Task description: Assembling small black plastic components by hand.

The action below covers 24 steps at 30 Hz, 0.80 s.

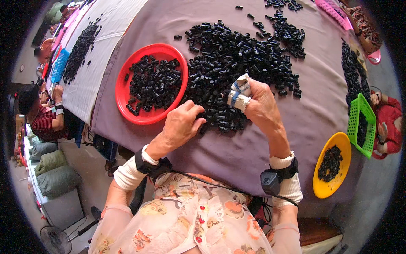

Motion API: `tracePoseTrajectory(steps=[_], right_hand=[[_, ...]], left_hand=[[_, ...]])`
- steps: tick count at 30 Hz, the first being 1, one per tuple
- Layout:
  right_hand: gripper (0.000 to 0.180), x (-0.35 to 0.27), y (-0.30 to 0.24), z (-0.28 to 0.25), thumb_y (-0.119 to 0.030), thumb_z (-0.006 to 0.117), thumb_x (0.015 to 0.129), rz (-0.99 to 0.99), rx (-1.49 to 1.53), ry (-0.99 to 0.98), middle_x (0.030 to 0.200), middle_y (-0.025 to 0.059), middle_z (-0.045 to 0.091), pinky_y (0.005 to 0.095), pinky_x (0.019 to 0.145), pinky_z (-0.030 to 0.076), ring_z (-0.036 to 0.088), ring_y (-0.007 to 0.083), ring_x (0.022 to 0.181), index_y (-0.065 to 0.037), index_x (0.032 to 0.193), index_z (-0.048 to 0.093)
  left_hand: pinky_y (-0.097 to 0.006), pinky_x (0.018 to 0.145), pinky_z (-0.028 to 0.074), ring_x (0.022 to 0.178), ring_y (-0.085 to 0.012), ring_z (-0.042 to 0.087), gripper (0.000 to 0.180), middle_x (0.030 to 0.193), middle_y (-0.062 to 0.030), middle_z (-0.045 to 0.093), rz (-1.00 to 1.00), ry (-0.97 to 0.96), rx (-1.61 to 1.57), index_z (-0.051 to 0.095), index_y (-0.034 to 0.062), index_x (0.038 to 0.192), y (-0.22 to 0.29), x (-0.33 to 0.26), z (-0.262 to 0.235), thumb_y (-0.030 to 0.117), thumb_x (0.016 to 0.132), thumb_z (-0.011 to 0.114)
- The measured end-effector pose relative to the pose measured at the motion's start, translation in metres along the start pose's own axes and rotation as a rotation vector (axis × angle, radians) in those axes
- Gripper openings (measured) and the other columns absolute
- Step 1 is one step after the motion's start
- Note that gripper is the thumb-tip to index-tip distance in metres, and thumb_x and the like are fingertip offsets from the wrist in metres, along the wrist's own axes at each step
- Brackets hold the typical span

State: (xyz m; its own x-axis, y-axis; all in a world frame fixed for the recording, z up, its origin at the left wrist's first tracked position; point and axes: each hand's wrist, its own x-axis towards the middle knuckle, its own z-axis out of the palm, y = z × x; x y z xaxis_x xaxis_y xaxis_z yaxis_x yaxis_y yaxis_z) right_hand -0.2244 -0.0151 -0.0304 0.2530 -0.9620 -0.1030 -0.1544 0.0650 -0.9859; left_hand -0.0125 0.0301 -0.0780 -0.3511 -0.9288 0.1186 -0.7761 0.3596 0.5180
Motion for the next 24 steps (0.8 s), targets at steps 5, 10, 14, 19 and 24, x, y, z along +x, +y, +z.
tracePoseTrajectory(steps=[5,10,14,19,24], right_hand=[[0.011,-0.004,0.002,0.003,-0.007,0.064,0.073,0.031,-0.059,-0.038,0.062,-0.0086,0.045,0.0202,0.05,0.032,0.037,0.0019,0.058,-0.007,0.072,0.053],[0.009,-0.005,0.0,0.006,-0.003,0.061,0.072,0.046,-0.043,-0.052,0.063,-0.009,0.045,0.0202,0.052,0.032,0.036,0.0021,0.06,-0.006,0.072,0.053],[0.011,-0.006,0.007,0.008,-0.01,0.065,0.075,-0.043,-0.046,-0.042,0.052,-0.0058,0.045,0.0184,0.036,0.027,0.038,0.0018,0.041,-0.009,0.07,0.055],[0.008,-0.007,0.004,0.012,0.0,0.06,0.074,0.054,-0.015,-0.102,0.065,-0.0086,0.047,0.02,0.052,0.034,0.039,0.0021,0.061,-0.005,0.074,0.054],[0.008,-0.007,0.0,0.015,-0.001,0.062,0.074,0.068,0.007,-0.111,0.065,-0.0083,0.048,0.0198,0.052,0.035,0.04,0.0019,0.061,-0.005,0.075,0.054]], left_hand=[[-0.038,0.062,0.046,0.074,-0.0288,0.056,0.017,0.079,-0.0105,0.051,0.038,0.02,-0.023,0.057,0.0052,0.085,-0.007,0.006,0.008,0.01,0.071,0.066],[-0.037,0.063,0.046,0.072,-0.0288,0.055,0.015,0.077,-0.0108,0.05,0.126,0.028,-0.031,0.056,0.0039,0.084,-0.014,0.005,0.009,0.006,0.071,0.065],[-0.037,0.065,0.046,0.074,-0.029,0.054,0.016,0.08,-0.0106,0.049,0.185,0.034,-0.021,0.056,0.0037,0.083,-0.021,0.005,0.009,0.006,0.07,0.065],[-0.036,0.064,0.046,0.076,-0.0247,0.053,0.017,0.08,-0.0082,0.049,0.201,-0.013,0.113,0.058,0.0047,0.082,-0.011,0.005,0.002,0.011,0.068,0.066],[-0.032,0.062,0.047,0.071,-0.0211,0.056,0.015,0.079,-0.0088,0.054,0.134,0.06,-0.098,0.06,0.0031,0.085,-0.012,0.01,-0.005,0.01,0.072,0.064]])
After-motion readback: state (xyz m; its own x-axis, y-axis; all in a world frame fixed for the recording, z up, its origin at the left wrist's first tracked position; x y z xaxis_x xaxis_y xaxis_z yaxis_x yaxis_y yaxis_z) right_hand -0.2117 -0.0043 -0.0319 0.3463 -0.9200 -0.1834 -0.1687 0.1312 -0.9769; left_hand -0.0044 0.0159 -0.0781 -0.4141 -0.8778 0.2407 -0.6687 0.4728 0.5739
